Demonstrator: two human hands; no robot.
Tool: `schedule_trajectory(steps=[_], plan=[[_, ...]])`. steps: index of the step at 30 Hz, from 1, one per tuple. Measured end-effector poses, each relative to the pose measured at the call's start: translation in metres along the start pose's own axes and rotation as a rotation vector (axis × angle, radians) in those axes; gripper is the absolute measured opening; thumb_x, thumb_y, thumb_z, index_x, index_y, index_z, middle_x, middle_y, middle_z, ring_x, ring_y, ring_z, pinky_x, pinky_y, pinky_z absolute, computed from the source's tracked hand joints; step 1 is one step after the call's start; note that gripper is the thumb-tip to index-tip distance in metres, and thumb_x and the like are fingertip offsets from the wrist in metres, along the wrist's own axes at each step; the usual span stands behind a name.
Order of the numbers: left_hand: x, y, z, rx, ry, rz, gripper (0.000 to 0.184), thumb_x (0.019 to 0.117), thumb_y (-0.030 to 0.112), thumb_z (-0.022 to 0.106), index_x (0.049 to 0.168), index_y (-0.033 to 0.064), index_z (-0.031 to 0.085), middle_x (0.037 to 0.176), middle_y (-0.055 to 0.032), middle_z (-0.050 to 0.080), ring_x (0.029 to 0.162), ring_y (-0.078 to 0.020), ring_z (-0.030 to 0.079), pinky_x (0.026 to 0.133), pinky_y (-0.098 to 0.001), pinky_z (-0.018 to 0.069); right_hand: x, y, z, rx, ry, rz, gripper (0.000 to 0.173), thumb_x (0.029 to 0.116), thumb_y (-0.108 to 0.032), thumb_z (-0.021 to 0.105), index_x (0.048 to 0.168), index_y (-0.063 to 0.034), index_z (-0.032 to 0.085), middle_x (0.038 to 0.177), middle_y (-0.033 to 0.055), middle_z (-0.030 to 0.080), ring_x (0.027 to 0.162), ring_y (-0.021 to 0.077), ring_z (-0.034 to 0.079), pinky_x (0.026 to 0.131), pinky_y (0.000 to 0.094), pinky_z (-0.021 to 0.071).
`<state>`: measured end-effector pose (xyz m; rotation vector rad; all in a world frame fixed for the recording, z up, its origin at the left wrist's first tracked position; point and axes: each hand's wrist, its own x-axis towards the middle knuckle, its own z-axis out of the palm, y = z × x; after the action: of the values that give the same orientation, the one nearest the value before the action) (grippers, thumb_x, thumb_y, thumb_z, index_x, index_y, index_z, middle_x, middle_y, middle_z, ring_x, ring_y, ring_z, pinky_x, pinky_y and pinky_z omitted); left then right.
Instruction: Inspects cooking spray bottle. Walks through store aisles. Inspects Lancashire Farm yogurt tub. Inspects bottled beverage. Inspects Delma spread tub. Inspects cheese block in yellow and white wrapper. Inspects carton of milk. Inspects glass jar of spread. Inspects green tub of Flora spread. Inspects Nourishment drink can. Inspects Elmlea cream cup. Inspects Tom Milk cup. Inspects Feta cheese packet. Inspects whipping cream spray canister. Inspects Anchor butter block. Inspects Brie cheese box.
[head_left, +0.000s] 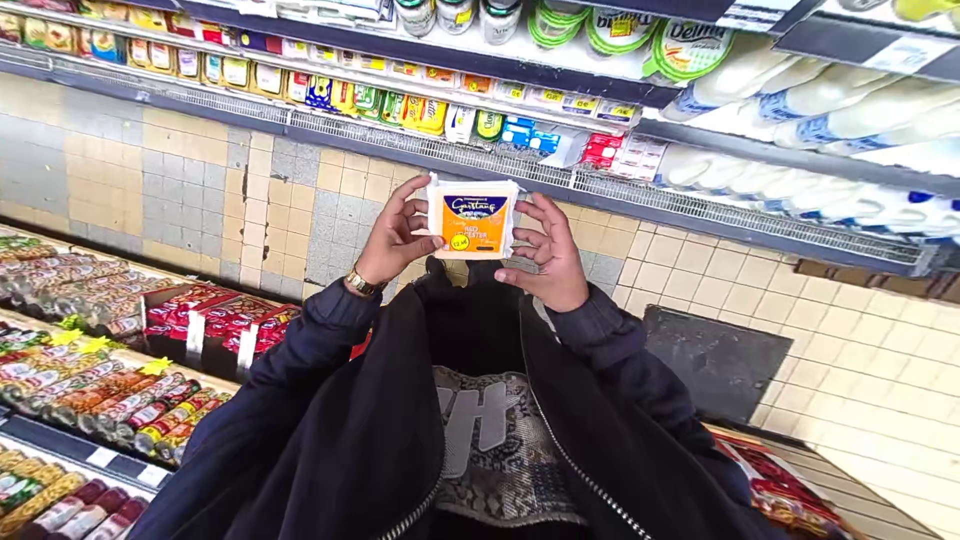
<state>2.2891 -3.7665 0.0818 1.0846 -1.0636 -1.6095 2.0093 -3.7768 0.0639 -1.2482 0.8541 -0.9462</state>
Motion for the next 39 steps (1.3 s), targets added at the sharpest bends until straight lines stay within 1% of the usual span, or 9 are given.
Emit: schedule_trajectory(steps=[3,7,10,12,15,19,25,33,39], plan=[[-0.038,0.004,-0.004,-0.01,-0.043,0.041,0.082,0.0862,-0.006,0.074,0.155,0.0177,0.035,0.125,-0.0133,0.065,0.104,-0.0287,0.071,0.088,-0.047,0.0628,-0.017,-0.005,0.026,0.069,-0.051,-0.032,0.102,0.0722,-0.014,0.093,0.155,-0.0214,0.035,0.151,0.008,0.047,0.111,0.0258,0.069,0.086,0.045,0.064],[-0.076,0.006,-0.01,0.029,-0.054,0.057,0.086,0.0859,-0.004,0.075,0.158,0.0146,0.032,0.124,-0.0142,0.064,0.103,-0.0282,0.071,0.086,-0.0457,0.0637,-0.038,-0.004,0.051,0.07,-0.079,-0.035,0.101,0.0717,-0.01,0.092,0.155,-0.0244,0.036,0.15,0.0064,0.049,0.107,0.0244,0.071,0.085,0.0436,0.0644],[-0.1,0.005,-0.016,0.031,-0.091,0.065,0.098,0.078,-0.002,0.084,0.159,0.0158,0.032,0.128,-0.0155,0.062,0.105,-0.0308,0.071,0.085,-0.0477,0.0645,-0.053,-0.001,0.066,0.089,-0.089,-0.02,0.101,0.0705,-0.005,0.091,0.154,-0.0259,0.038,0.147,0.0056,0.052,0.106,0.0258,0.071,0.086,0.0453,0.0643],[-0.114,0.002,-0.02,0.064,-0.115,0.07,0.106,0.072,-0.001,0.088,0.16,0.0156,0.031,0.133,-0.017,0.059,0.111,-0.0321,0.068,0.087,-0.0489,0.0638,-0.062,0.0,0.073,0.097,-0.089,-0.012,0.101,0.0697,-0.003,0.091,0.153,-0.0258,0.038,0.146,0.0071,0.053,0.108,0.0277,0.07,0.087,0.0458,0.0641],[-0.13,-0.003,-0.023,0.097,-0.091,0.075,0.108,0.0675,-0.005,0.089,0.158,0.0145,0.034,0.141,-0.0181,0.054,0.112,-0.0327,0.068,0.086,-0.0477,0.0645,-0.07,0.002,0.083,0.106,-0.098,-0.003,0.101,0.0694,-0.001,0.091,0.152,-0.0263,0.038,0.147,0.0075,0.052,0.109,0.029,0.07,0.086,0.0463,0.0643],[-0.145,-0.009,-0.03,0.098,-0.077,0.104,0.11,0.0656,-0.009,0.088,0.158,0.0176,0.035,0.154,-0.0134,0.045,0.11,-0.0317,0.07,0.084,-0.0475,0.0652,-0.081,0.006,0.097,0.101,-0.102,0.004,0.1,0.0702,-0.001,0.09,0.152,-0.0241,0.037,0.145,0.0095,0.053,0.108,0.0296,0.071,0.086,0.0461,0.0644],[-0.16,-0.013,-0.038,0.111,-0.089,0.132,0.11,0.0671,-0.008,0.086,0.159,0.0163,0.031,0.151,-0.0156,0.047,0.112,-0.032,0.069,0.084,-0.0495,0.0648,-0.091,0.006,0.112,0.063,-0.102,-0.019,0.099,0.0697,-0.007,0.093,0.151,-0.023,0.038,0.147,0.008,0.051,0.11,0.0279,0.07,0.085,0.045,0.0648],[-0.173,-0.018,-0.048,0.098,-0.088,0.126,0.111,0.0671,-0.009,0.086,0.16,0.0173,0.031,0.151,-0.0156,0.047,0.111,-0.0314,0.069,0.083,-0.0477,0.0653,-0.096,0.007,0.128,0.046,-0.108,-0.017,0.103,0.0673,-0.005,0.093,0.151,-0.0236,0.036,0.147,0.0082,0.051,0.109,0.0276,0.07,0.086,0.0447,0.0646],[-0.177,-0.02,-0.056,0.092,-0.1,0.133,0.109,0.0673,-0.009,0.086,0.159,0.0169,0.032,0.151,-0.016,0.047,0.111,-0.0319,0.069,0.083,-0.0473,0.0654,-0.096,0.008,0.136,0.025,-0.099,-0.01,0.106,0.066,-0.006,0.094,0.153,-0.0213,0.035,0.15,0.009,0.049,0.107,0.0276,0.071,0.083,0.045,0.0652]])
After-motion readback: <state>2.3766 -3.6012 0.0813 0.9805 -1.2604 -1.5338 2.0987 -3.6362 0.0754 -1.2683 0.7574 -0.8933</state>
